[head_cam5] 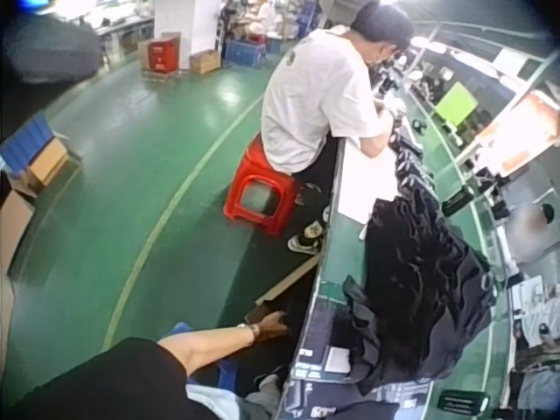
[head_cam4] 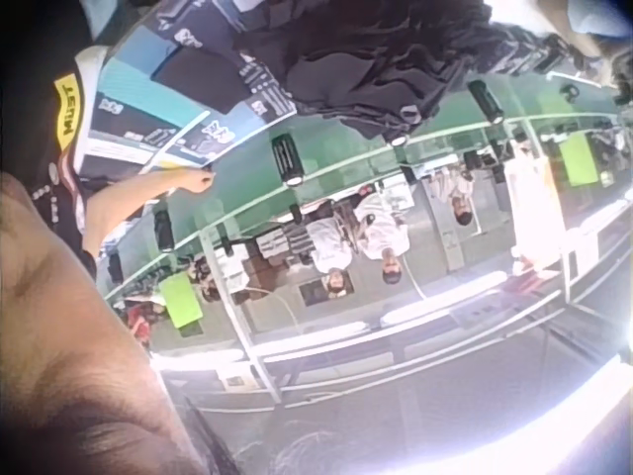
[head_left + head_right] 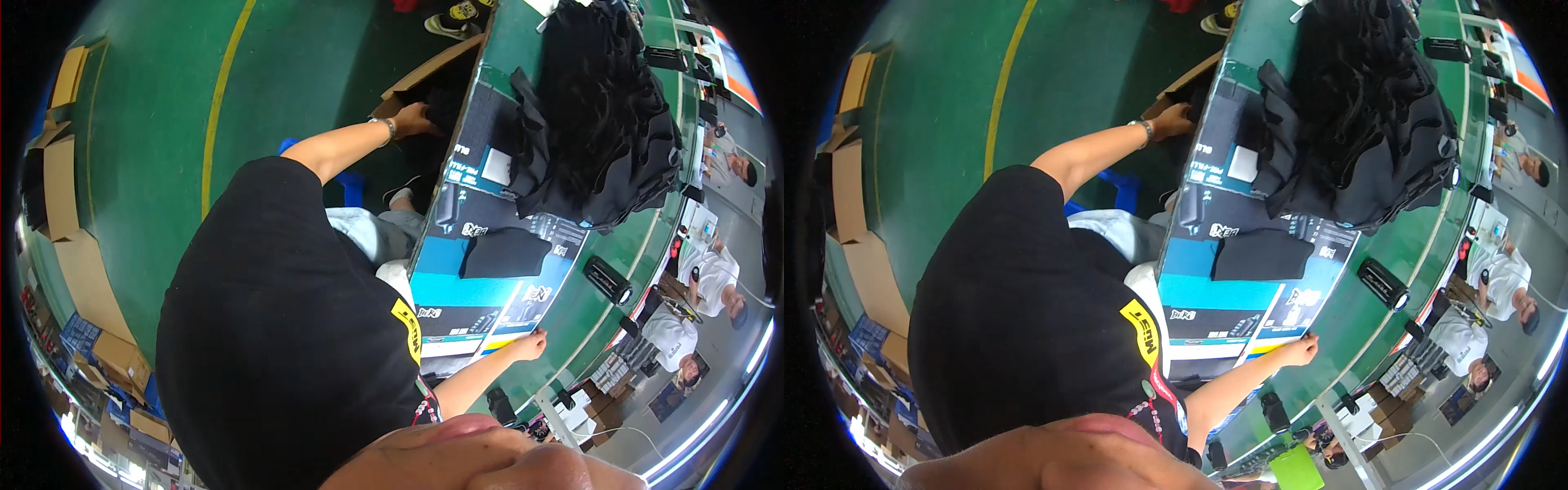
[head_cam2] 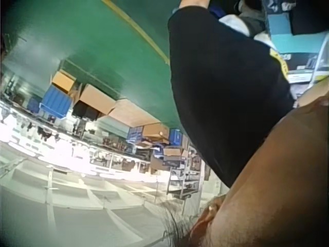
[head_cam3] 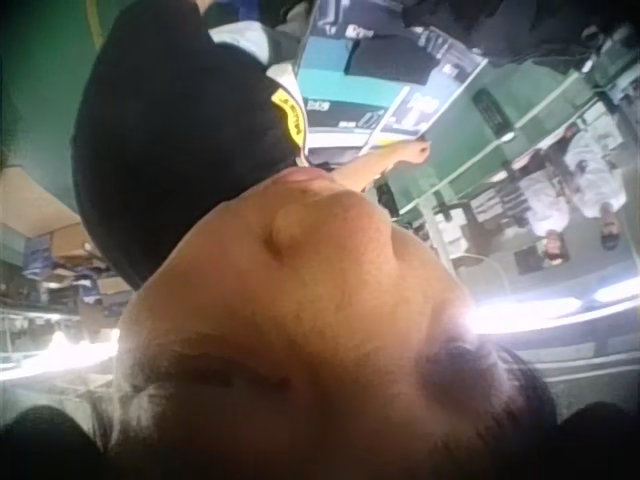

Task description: The person picks up black fabric pieces one at a time, holds them up to a black cylindrical object on the workbench, and then places the handled pieces into a cardboard box on the floor.

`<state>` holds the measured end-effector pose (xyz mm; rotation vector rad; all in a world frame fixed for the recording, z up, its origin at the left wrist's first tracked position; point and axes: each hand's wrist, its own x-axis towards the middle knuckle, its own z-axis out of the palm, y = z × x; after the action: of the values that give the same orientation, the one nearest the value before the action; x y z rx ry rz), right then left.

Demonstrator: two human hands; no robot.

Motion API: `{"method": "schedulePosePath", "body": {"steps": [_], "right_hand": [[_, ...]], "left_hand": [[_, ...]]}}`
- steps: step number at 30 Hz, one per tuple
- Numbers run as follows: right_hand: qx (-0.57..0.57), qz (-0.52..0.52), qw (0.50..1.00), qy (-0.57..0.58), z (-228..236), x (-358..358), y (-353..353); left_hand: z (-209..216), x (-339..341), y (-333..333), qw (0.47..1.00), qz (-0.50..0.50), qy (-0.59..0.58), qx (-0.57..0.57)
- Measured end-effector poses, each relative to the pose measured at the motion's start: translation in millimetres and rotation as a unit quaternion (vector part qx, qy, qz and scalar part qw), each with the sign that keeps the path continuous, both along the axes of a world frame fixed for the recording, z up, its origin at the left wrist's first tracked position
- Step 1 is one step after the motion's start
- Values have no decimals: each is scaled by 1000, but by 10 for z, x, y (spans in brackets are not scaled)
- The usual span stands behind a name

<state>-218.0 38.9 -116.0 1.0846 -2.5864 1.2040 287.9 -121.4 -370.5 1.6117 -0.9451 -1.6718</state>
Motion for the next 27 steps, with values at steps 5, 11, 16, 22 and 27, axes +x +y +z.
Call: {"method": "schedulePosePath", "body": {"steps": [5, 11, 16, 22, 27], "right_hand": [[-2, -19, 1000, 17, -22, -23, 206], [9, -19, 999, 40, -101, -26, -33], [18, -55, 998, 0, 76, 190, -101], [44, -58, 996, 52, 46, 60, -79], [32, -62, 997, 34, 57, 64, -73]], "left_hand": [[-106, -284, -603, 932, 29, -296, -208], [-652, 369, -553, 942, 54, -308, -120], [-949, 688, -697, 942, 77, -325, 8], [-1186, 738, -357, 932, 89, -340, 85], [-1365, 775, -253, 928, 95, -341, 114]]}}
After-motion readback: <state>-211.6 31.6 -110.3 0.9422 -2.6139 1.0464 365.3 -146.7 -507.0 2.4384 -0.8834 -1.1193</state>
